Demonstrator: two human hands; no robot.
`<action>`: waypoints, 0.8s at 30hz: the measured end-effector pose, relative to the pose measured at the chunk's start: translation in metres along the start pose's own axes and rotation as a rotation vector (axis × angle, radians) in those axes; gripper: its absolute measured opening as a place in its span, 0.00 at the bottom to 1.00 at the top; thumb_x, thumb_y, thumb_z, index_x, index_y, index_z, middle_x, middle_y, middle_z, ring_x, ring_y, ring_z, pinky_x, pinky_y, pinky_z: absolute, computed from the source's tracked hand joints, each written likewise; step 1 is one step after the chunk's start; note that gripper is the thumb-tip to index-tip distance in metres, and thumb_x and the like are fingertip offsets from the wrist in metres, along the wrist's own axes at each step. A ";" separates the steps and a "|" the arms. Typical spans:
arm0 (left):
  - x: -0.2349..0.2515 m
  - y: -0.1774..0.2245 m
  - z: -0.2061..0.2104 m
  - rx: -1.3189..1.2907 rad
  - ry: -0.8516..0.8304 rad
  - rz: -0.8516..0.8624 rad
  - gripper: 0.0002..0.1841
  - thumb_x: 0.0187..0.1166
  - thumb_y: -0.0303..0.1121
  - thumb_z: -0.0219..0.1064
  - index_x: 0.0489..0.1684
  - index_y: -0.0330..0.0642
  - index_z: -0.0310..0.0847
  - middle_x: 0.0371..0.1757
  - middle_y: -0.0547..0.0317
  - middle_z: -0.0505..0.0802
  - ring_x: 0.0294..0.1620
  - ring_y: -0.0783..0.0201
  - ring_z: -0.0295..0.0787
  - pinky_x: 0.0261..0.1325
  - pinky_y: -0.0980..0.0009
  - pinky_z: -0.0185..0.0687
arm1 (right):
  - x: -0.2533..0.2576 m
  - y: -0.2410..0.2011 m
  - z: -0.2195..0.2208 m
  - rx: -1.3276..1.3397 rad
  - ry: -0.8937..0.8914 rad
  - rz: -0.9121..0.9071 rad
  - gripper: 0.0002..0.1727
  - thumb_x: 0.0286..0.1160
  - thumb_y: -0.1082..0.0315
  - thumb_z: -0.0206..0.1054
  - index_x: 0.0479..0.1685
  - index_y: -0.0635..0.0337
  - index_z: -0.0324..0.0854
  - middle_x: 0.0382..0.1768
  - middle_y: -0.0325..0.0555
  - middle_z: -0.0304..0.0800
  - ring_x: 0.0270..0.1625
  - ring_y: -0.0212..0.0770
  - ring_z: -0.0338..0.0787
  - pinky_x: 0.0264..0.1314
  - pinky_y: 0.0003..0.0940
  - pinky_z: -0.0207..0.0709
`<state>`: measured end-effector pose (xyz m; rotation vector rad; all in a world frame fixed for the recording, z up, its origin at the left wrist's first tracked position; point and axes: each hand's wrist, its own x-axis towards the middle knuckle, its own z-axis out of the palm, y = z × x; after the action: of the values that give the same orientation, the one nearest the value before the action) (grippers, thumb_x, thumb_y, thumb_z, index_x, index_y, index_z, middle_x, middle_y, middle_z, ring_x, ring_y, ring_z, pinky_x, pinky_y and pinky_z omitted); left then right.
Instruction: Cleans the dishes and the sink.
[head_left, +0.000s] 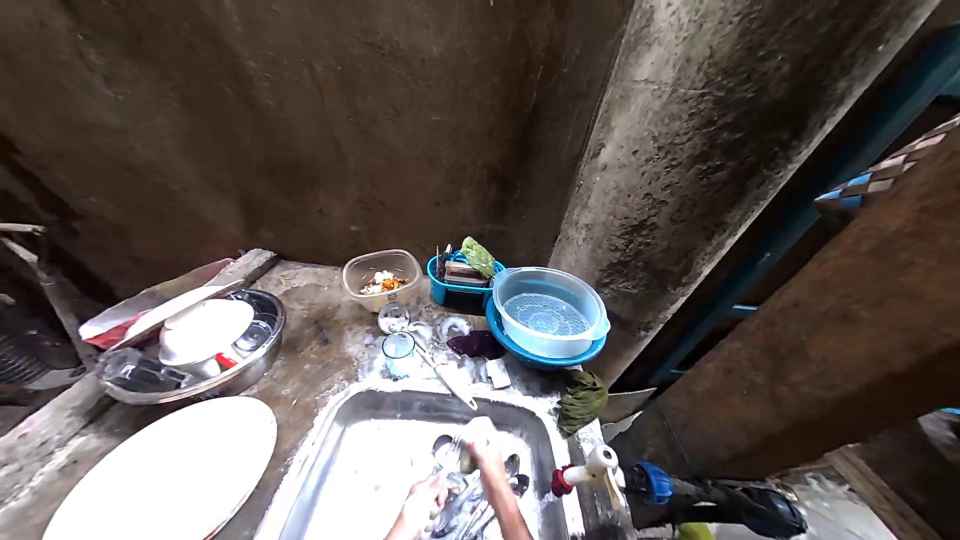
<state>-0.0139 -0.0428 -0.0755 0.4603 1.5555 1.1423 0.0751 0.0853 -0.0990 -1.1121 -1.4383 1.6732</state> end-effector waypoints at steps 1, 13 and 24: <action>0.004 0.006 0.001 -0.094 -0.014 -0.059 0.22 0.97 0.39 0.41 0.24 0.47 0.68 0.11 0.74 0.65 0.08 0.79 0.52 0.12 0.83 0.47 | -0.010 0.003 0.007 0.083 -0.097 0.086 0.24 0.69 0.78 0.69 0.65 0.79 0.71 0.45 0.57 0.86 0.42 0.39 0.86 0.50 0.37 0.83; 0.009 -0.002 -0.003 0.221 -0.023 0.067 0.23 0.96 0.36 0.42 0.25 0.40 0.73 0.17 0.71 0.71 0.15 0.78 0.61 0.21 0.79 0.58 | -0.016 0.006 0.035 -0.037 0.033 0.038 0.16 0.70 0.76 0.72 0.52 0.79 0.80 0.37 0.54 0.88 0.39 0.36 0.86 0.48 0.34 0.81; 0.020 0.212 -0.092 1.312 0.363 0.052 0.21 0.89 0.30 0.55 0.77 0.34 0.74 0.70 0.27 0.84 0.75 0.30 0.78 0.72 0.33 0.69 | -0.064 -0.030 -0.068 -0.524 0.103 0.270 0.28 0.70 0.65 0.79 0.63 0.77 0.80 0.59 0.71 0.87 0.65 0.60 0.87 0.74 0.54 0.74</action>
<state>-0.1613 0.0313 0.0870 1.1760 2.5054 0.0622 0.1624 0.0630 -0.0600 -1.7160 -1.7753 1.4134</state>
